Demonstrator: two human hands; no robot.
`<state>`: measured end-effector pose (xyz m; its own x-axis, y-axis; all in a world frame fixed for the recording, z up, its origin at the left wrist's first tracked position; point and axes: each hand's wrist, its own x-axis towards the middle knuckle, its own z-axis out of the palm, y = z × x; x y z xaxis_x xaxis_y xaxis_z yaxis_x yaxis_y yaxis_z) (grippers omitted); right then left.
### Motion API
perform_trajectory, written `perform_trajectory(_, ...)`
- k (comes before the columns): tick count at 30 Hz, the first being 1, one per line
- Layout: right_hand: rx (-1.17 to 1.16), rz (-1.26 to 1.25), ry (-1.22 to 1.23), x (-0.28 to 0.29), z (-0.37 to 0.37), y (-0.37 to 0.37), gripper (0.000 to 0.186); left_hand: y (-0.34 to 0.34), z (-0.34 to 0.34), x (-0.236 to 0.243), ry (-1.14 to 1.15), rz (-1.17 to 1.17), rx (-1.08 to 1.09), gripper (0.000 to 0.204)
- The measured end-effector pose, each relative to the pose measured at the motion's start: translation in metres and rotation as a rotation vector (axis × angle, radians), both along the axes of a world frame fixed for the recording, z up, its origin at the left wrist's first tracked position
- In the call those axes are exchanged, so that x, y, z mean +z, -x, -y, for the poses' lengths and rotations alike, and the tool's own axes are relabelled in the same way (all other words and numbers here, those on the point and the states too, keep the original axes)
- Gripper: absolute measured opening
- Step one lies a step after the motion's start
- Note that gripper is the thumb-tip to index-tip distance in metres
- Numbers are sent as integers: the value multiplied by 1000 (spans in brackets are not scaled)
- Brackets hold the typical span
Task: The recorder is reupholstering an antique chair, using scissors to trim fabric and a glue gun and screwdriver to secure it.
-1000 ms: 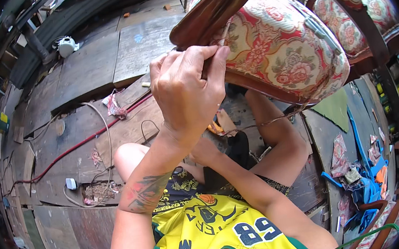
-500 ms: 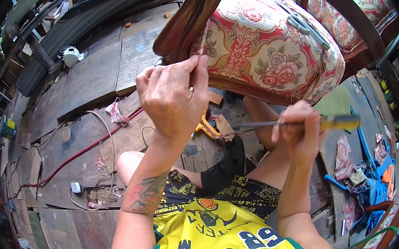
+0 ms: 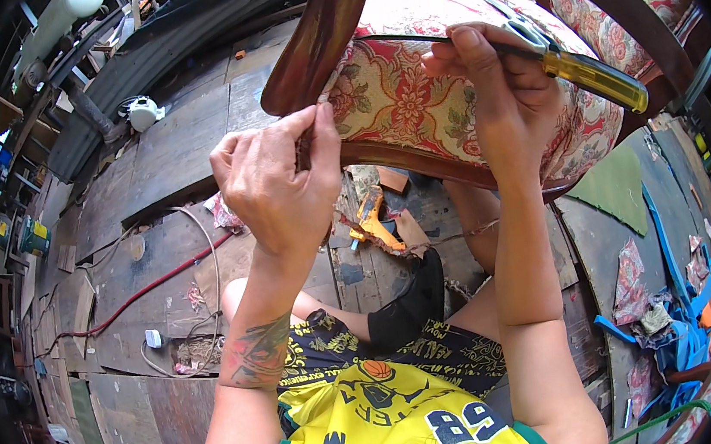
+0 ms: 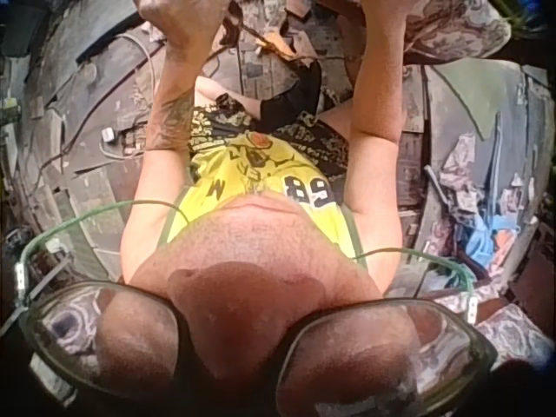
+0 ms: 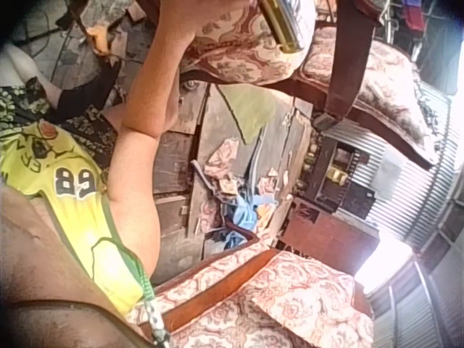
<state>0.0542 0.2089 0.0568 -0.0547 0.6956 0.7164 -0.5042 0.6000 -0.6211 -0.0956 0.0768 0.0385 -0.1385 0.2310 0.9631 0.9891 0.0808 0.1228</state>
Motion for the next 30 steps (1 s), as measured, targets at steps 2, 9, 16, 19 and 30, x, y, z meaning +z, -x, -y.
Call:
perform_trajectory(2, -7, 22, -6, -3, -3, 1, 16, 4, 2, 3, 16, -22, 6, 9)
perform_trajectory(9, -20, 67, -54, -9, -6, -1, 16, 9, 4, 2, 78, -40, 19, 10)
perform_trajectory(16, -5, 89, -57, -6, -5, -1, 15, 9, 4, 4, 61, -105, 23, 12)
perform_trajectory(19, -9, 81, -60, -6, -5, 0, 15, 9, 5, 8, 63, -154, 19, 12)
perform_trajectory(30, -7, 160, -97, -8, -9, -2, 17, 15, 8, 15, 103, -283, 80, 12)
